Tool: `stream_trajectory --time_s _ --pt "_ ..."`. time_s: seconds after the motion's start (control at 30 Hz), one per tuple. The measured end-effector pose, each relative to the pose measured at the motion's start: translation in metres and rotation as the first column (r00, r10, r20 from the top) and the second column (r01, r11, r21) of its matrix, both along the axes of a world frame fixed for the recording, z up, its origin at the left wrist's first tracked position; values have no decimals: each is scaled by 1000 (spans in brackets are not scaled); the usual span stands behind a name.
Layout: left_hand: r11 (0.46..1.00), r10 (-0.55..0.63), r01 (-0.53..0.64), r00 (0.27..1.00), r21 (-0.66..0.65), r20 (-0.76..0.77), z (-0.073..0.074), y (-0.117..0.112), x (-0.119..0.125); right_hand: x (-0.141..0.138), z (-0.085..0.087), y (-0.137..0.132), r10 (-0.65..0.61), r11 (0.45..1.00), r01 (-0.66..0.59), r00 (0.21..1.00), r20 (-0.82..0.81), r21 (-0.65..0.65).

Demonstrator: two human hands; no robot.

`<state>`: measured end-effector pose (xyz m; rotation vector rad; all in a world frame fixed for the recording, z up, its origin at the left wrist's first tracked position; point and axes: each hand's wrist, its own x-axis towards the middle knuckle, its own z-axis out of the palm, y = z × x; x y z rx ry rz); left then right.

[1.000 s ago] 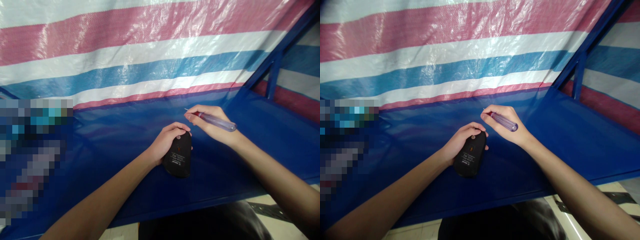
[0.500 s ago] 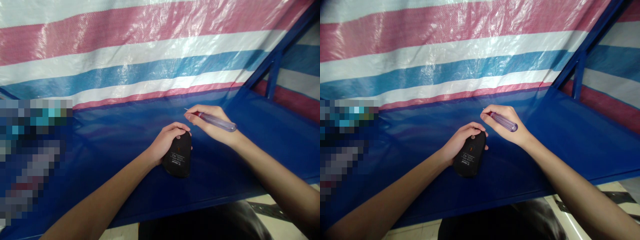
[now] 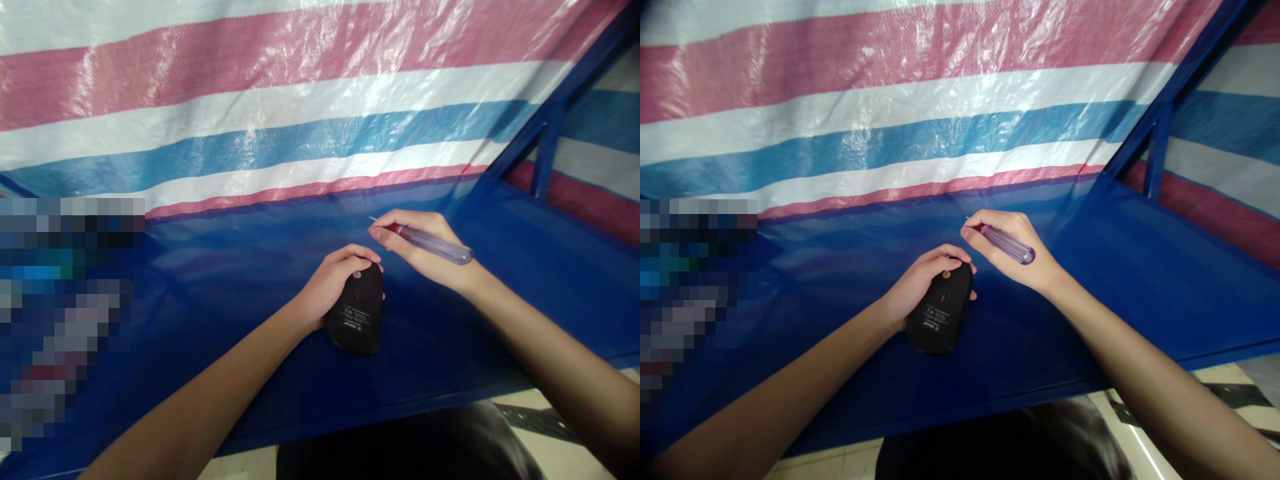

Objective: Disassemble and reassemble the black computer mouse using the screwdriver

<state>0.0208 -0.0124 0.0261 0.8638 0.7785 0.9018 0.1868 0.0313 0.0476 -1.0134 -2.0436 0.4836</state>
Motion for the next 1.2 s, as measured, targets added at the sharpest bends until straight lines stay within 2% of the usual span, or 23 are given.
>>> stream_trajectory --time_s 1.2 --pt "1000 -3 3 1000 2 -5 0 -1 0 0 -1 0 26 999 -26 1000 11 22"
